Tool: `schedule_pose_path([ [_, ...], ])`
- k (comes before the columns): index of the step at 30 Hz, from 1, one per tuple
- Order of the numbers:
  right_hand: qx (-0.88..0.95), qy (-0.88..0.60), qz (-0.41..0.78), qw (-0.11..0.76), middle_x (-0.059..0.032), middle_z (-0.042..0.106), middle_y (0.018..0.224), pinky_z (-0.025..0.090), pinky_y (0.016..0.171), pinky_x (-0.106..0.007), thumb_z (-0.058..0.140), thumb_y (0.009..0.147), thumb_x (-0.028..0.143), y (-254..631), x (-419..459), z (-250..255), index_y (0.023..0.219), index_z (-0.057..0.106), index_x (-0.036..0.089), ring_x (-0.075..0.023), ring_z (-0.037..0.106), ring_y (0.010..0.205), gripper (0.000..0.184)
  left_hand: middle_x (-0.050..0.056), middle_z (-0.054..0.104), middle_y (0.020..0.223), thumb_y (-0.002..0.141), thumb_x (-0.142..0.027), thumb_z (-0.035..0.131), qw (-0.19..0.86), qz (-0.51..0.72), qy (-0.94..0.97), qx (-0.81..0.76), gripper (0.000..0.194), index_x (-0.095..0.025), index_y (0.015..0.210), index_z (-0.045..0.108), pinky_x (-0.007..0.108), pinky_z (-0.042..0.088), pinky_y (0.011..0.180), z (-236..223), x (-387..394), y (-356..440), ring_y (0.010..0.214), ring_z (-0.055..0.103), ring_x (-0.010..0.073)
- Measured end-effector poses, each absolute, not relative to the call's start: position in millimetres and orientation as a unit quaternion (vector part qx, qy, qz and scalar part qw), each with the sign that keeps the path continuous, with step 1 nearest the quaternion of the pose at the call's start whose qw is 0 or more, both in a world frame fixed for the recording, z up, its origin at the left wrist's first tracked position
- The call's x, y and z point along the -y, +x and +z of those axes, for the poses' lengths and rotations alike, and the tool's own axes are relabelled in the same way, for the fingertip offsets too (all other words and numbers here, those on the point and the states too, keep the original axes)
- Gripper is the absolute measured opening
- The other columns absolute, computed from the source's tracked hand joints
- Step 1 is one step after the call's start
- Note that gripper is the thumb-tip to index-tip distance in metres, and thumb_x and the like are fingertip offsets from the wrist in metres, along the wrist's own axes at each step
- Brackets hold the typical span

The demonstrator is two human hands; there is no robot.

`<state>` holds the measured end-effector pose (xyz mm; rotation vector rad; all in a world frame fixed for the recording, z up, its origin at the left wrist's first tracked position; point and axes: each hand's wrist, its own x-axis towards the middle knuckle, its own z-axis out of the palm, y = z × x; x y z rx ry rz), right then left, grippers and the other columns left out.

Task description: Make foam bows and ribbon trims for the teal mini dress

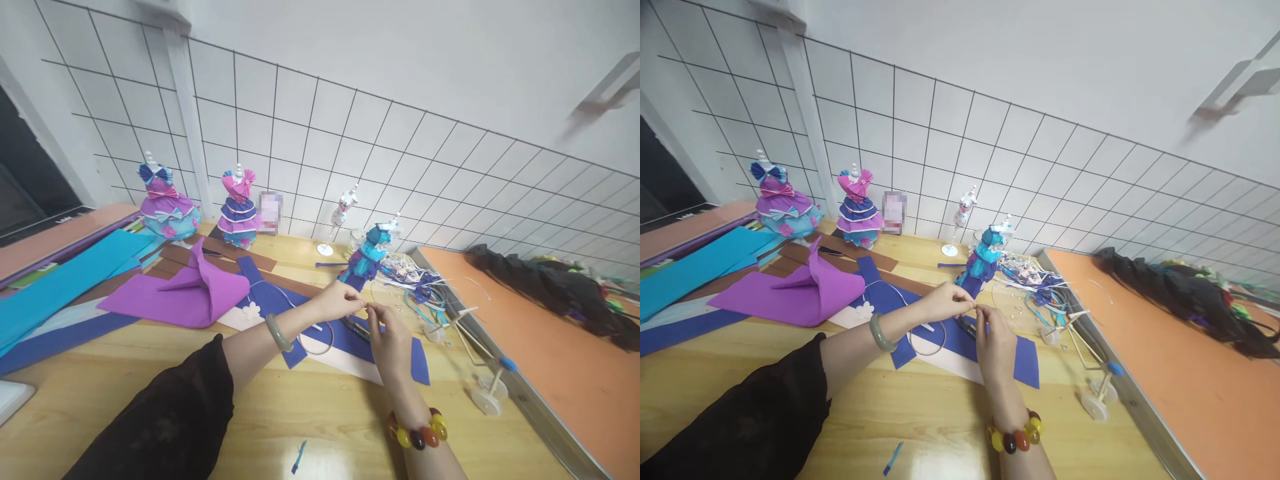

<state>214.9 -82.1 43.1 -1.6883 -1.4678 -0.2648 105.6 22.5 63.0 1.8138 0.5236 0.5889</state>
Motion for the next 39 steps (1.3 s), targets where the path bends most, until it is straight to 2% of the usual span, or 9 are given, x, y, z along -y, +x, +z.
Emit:
schedule_pose_path([
  [4, 0.612, -0.688, -0.145, 0.363, -0.0077, 0.062, 0.08, 0.042, 0.066, -0.03, 0.036, 0.087, 0.03, 216.8, 80.9, 41.7, 0.088, 0.057, 0.017, -0.0186, 0.057, 0.074, 0.024, -0.001, 0.052, 0.053, 0.069, -0.031, 0.05, 0.582, 0.239, 0.749, -0.208, 0.024, -0.01, 0.066, 0.061, 0.019, 0.034, 0.046, 62.5, -24.6, 104.5, 0.047, 0.044, 0.0066],
  [8, 0.614, -0.696, -0.149, 0.341, -0.0072, 0.06, 0.078, 0.04, 0.063, -0.03, 0.034, 0.088, 0.03, 217.3, 80.2, 41.9, 0.088, 0.055, 0.017, -0.0188, 0.055, 0.071, 0.025, -0.002, 0.05, 0.051, 0.068, -0.034, 0.053, 0.617, 0.227, 0.725, -0.204, 0.025, -0.012, 0.066, 0.062, 0.019, 0.034, 0.046, 62.1, -26.0, 104.3, 0.045, 0.042, 0.0056],
  [17, 0.607, -0.688, -0.081, 0.389, -0.0066, 0.057, 0.08, 0.042, 0.061, -0.031, 0.034, 0.088, 0.029, 218.7, 79.4, 33.1, 0.09, 0.051, 0.018, -0.0178, 0.055, 0.069, 0.02, -0.003, 0.046, 0.047, 0.068, -0.031, 0.052, 0.608, 0.233, 0.734, -0.196, 0.022, -0.011, 0.061, 0.059, 0.018, 0.03, 0.043, 61.4, -27.0, 102.3, 0.043, 0.041, 0.0054],
  [23, 0.614, -0.678, -0.062, 0.4, -0.0064, 0.057, 0.08, 0.042, 0.06, -0.03, 0.036, 0.087, 0.031, 217.2, 80.0, 35.4, 0.089, 0.05, 0.018, -0.0173, 0.054, 0.067, 0.019, -0.002, 0.048, 0.049, 0.067, -0.027, 0.052, 0.62, 0.224, 0.724, -0.203, 0.019, -0.011, 0.064, 0.061, 0.018, 0.03, 0.043, 60.0, -28.2, 102.4, 0.043, 0.04, 0.0051],
  [33, 0.596, -0.674, -0.02, 0.436, -0.0035, 0.057, 0.07, 0.04, 0.058, -0.028, 0.037, 0.086, 0.036, 210.5, 81.7, 41.2, 0.083, 0.054, 0.018, -0.016, 0.053, 0.062, 0.025, -0.002, 0.048, 0.051, 0.066, -0.028, 0.052, 0.609, 0.227, 0.734, -0.196, 0.021, -0.01, 0.066, 0.062, 0.018, 0.03, 0.044, 58.6, -31.8, 102.6, 0.043, 0.04, 0.005],
  [39, 0.581, -0.67, -0.045, 0.46, -0.0074, 0.061, 0.079, 0.042, 0.064, -0.031, 0.038, 0.085, 0.036, 213.8, 82.1, 42.7, 0.098, 0.056, 0.016, -0.0189, 0.055, 0.071, 0.029, -0.001, 0.051, 0.054, 0.067, -0.033, 0.05, 0.576, 0.223, 0.759, -0.208, 0.027, -0.01, 0.071, 0.064, 0.019, 0.031, 0.046, 60.0, -30.0, 101.8, 0.046, 0.041, 0.0058],
])
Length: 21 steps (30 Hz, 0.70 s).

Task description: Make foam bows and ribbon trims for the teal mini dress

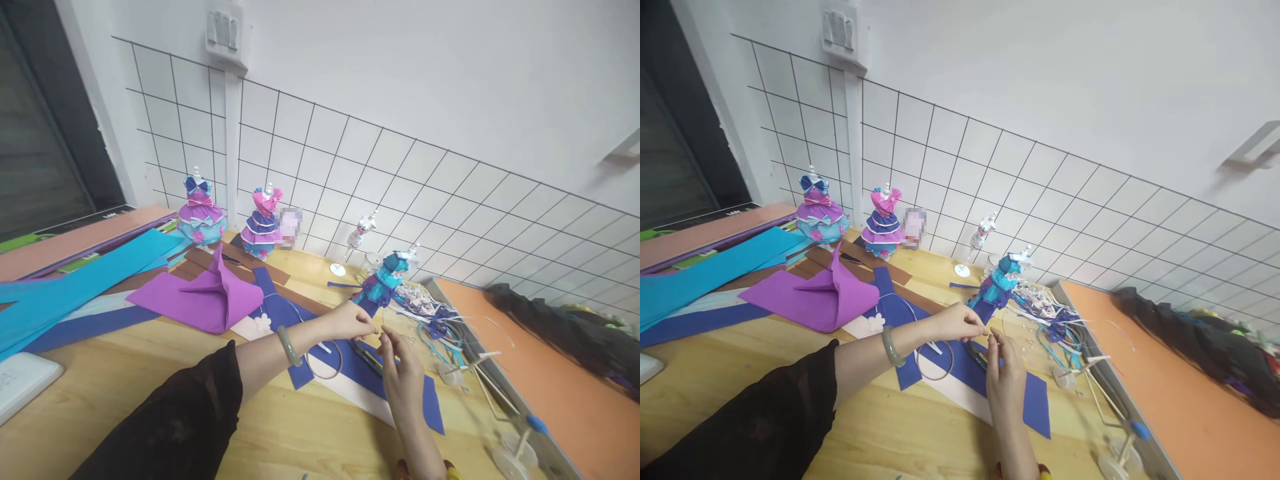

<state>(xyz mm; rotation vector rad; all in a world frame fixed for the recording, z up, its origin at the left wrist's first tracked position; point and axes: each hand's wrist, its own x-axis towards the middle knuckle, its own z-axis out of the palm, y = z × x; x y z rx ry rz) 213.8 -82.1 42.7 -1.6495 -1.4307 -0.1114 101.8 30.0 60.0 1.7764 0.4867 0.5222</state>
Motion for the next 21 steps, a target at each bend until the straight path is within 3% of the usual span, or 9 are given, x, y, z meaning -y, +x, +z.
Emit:
schedule_pose_path([
  [13, 0.611, -0.679, -0.075, 0.401, -0.0079, 0.063, 0.083, 0.043, 0.065, -0.029, 0.04, 0.085, 0.033, 216.7, 81.5, 38.7, 0.089, 0.058, 0.017, -0.0186, 0.058, 0.073, 0.025, -0.002, 0.049, 0.053, 0.067, -0.028, 0.045, 0.466, 0.212, 0.83, -0.223, 0.025, -0.012, 0.065, 0.064, 0.018, 0.027, 0.047, 65.0, -27.2, 98.4, 0.052, 0.04, 0.007],
  [21, 0.625, -0.674, -0.133, 0.372, -0.0078, 0.064, 0.083, 0.043, 0.065, -0.028, 0.039, 0.086, 0.034, 218.5, 80.4, 37.8, 0.087, 0.058, 0.017, -0.0182, 0.059, 0.074, 0.025, -0.002, 0.048, 0.055, 0.067, -0.029, 0.046, 0.452, 0.208, 0.834, -0.238, 0.025, -0.012, 0.065, 0.064, 0.018, 0.026, 0.048, 66.6, -26.1, 97.6, 0.054, 0.039, 0.0073],
])
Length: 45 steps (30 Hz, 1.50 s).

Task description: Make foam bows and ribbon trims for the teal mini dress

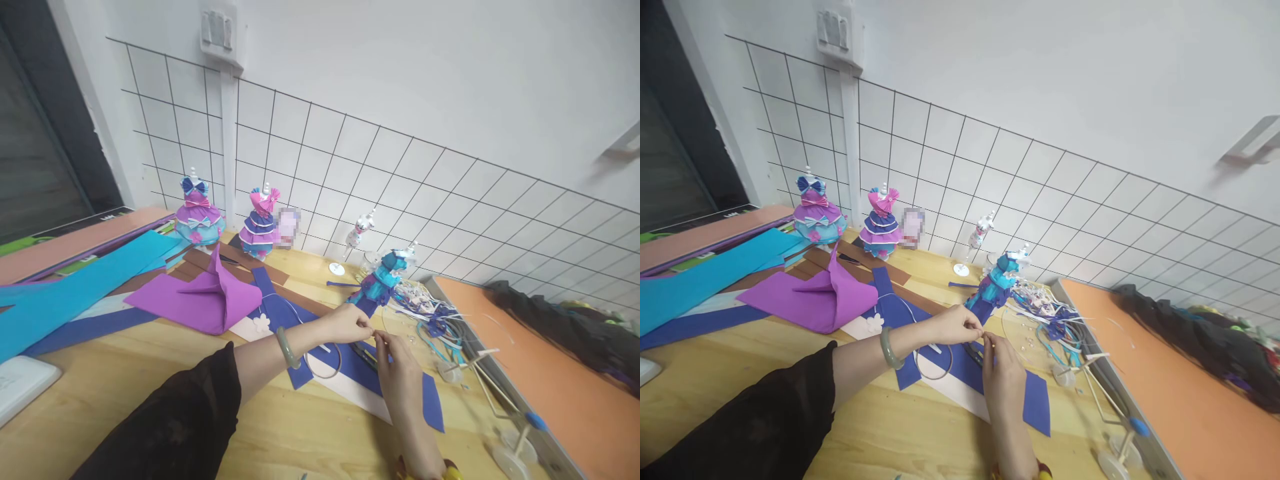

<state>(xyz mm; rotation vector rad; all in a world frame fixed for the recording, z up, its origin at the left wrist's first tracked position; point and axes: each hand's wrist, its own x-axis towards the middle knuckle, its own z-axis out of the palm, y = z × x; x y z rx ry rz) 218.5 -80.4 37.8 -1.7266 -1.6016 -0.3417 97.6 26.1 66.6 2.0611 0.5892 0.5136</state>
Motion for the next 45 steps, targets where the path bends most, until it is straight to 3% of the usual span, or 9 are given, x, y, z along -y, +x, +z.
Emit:
schedule_pose_path([
  [11, 0.62, -0.703, -0.158, 0.309, -0.0076, 0.061, 0.074, 0.039, 0.061, -0.029, 0.032, 0.088, 0.038, 217.9, 78.6, 35.8, 0.084, 0.055, 0.017, -0.019, 0.057, 0.067, 0.031, -0.001, 0.052, 0.057, 0.068, -0.029, 0.048, 0.504, 0.196, 0.803, -0.248, 0.024, -0.011, 0.07, 0.065, 0.018, 0.032, 0.049, 67.0, -24.7, 98.6, 0.052, 0.044, 0.0073],
  [18, 0.606, -0.72, -0.097, 0.324, -0.0064, 0.059, 0.074, 0.038, 0.058, -0.029, 0.031, 0.088, 0.038, 216.4, 78.9, 37.2, 0.085, 0.053, 0.018, -0.0193, 0.056, 0.065, 0.029, -0.003, 0.045, 0.045, 0.068, -0.033, 0.052, 0.584, 0.187, 0.756, -0.226, 0.024, -0.012, 0.057, 0.056, 0.018, 0.029, 0.041, 69.7, -25.4, 96.8, 0.042, 0.04, 0.0053],
  [36, 0.551, -0.703, 0.09, 0.441, -0.0001, 0.052, 0.056, 0.037, 0.05, -0.027, 0.036, 0.085, 0.042, 209.2, 77.6, 40.2, 0.079, 0.049, 0.019, -0.0154, 0.049, 0.049, 0.027, -0.002, 0.052, 0.052, 0.067, -0.027, 0.054, 0.676, 0.133, 0.689, -0.224, 0.017, -0.011, 0.062, 0.057, 0.019, 0.036, 0.043, 68.1, -35.5, 97.9, 0.04, 0.044, 0.0042],
  [45, 0.487, -0.644, 0.217, 0.549, 0.0004, 0.05, 0.053, 0.038, 0.052, -0.026, 0.039, 0.081, 0.051, 203.6, 78.5, 52.2, 0.072, 0.048, 0.019, -0.0142, 0.046, 0.05, 0.034, -0.003, 0.053, 0.055, 0.064, -0.033, 0.059, 0.653, 0.137, 0.717, -0.203, 0.028, -0.011, 0.081, 0.062, 0.019, 0.035, 0.043, 64.8, -39.5, 94.8, 0.043, 0.043, 0.0044],
])
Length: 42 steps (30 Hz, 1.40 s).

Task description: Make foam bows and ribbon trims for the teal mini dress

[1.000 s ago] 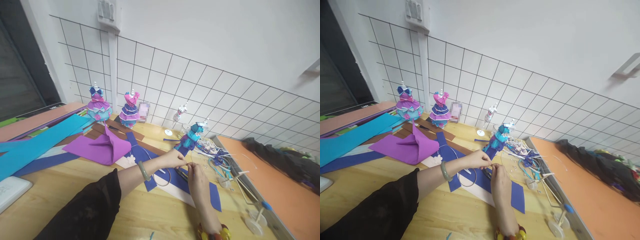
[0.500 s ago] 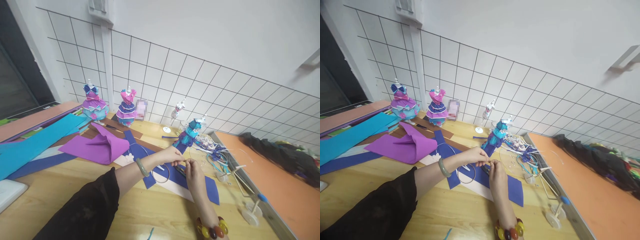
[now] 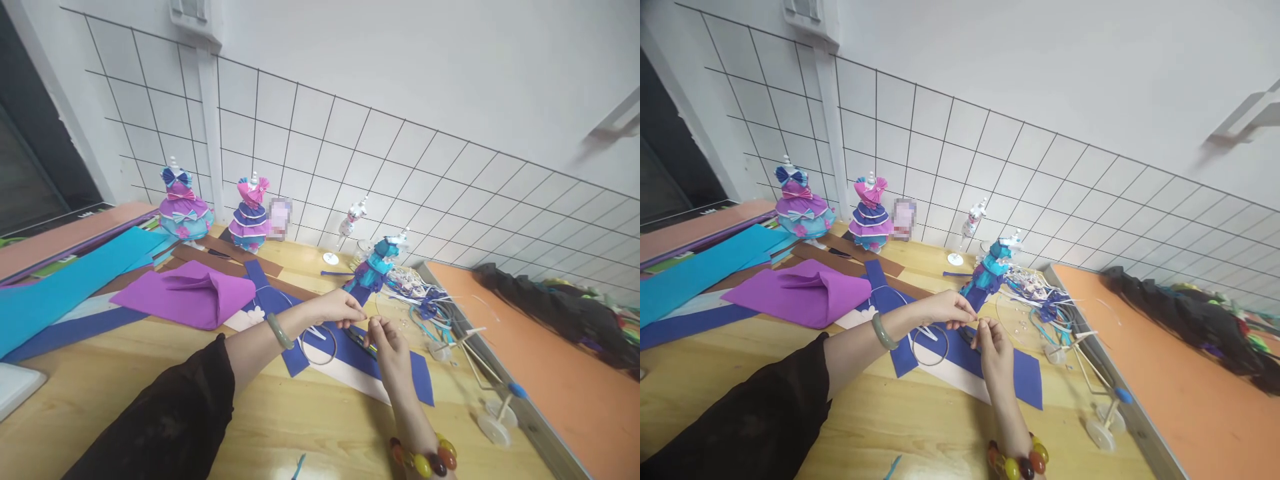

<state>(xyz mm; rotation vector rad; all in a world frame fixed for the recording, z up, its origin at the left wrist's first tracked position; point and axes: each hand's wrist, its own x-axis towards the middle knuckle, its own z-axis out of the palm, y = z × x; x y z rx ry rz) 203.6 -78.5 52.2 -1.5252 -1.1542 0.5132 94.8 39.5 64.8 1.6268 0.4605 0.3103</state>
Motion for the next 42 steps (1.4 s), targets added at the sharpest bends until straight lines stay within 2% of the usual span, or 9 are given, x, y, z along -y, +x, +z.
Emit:
schedule_pose_path([
  [6, 0.457, -0.625, 0.259, 0.577, 0.0016, 0.048, 0.051, 0.036, 0.05, -0.026, 0.047, 0.076, 0.052, 208.0, 75.0, 46.2, 0.072, 0.05, 0.017, -0.013, 0.044, 0.046, 0.035, -0.003, 0.051, 0.053, 0.062, -0.037, 0.062, 0.652, 0.143, 0.717, -0.203, 0.031, -0.011, 0.079, 0.061, 0.018, 0.033, 0.042, 65.2, -36.1, 95.3, 0.042, 0.042, 0.0036],
  [11, 0.464, -0.627, 0.244, 0.576, 0.0013, 0.05, 0.051, 0.036, 0.052, -0.025, 0.047, 0.079, 0.046, 207.0, 76.3, 45.9, 0.072, 0.053, 0.017, -0.013, 0.045, 0.049, 0.031, -0.003, 0.05, 0.053, 0.064, -0.038, 0.06, 0.647, 0.158, 0.72, -0.195, 0.029, -0.011, 0.073, 0.06, 0.018, 0.032, 0.041, 64.4, -35.9, 96.1, 0.041, 0.041, 0.0036],
  [19, 0.443, -0.61, 0.258, 0.604, 0.0009, 0.05, 0.052, 0.038, 0.051, -0.026, 0.05, 0.077, 0.046, 207.8, 76.7, 47.0, 0.066, 0.056, 0.016, -0.0124, 0.045, 0.048, 0.032, -0.004, 0.048, 0.05, 0.065, -0.032, 0.058, 0.645, 0.172, 0.713, -0.213, 0.022, -0.011, 0.072, 0.06, 0.017, 0.033, 0.041, 64.5, -35.8, 97.5, 0.04, 0.04, 0.0034],
  [24, 0.398, -0.611, 0.262, 0.632, 0.0015, 0.053, 0.06, 0.038, 0.051, -0.025, 0.056, 0.072, 0.043, 215.1, 75.7, 42.9, 0.086, 0.062, 0.015, -0.0107, 0.045, 0.048, 0.031, -0.005, 0.047, 0.049, 0.065, -0.032, 0.058, 0.642, 0.171, 0.716, -0.213, 0.021, -0.012, 0.071, 0.06, 0.018, 0.033, 0.041, 64.9, -36.7, 97.5, 0.04, 0.039, 0.0035],
  [31, 0.436, -0.64, 0.243, 0.585, 0.0002, 0.053, 0.057, 0.035, 0.046, -0.023, 0.056, 0.073, 0.042, 212.4, 77.7, 47.7, 0.08, 0.061, 0.014, -0.0111, 0.044, 0.048, 0.029, -0.004, 0.048, 0.05, 0.065, -0.034, 0.059, 0.627, 0.167, 0.731, -0.21, 0.023, -0.011, 0.071, 0.061, 0.017, 0.032, 0.04, 65.4, -36.2, 96.6, 0.04, 0.039, 0.0035],
  [42, 0.5, -0.673, 0.168, 0.518, -0.0008, 0.055, 0.059, 0.038, 0.047, -0.024, 0.047, 0.078, 0.044, 209.8, 78.8, 46.4, 0.079, 0.057, 0.016, -0.013, 0.048, 0.049, 0.029, -0.003, 0.047, 0.048, 0.064, -0.031, 0.058, 0.608, 0.153, 0.749, -0.215, 0.022, -0.012, 0.073, 0.062, 0.017, 0.03, 0.039, 61.7, -38.4, 96.5, 0.041, 0.041, 0.0048],
])
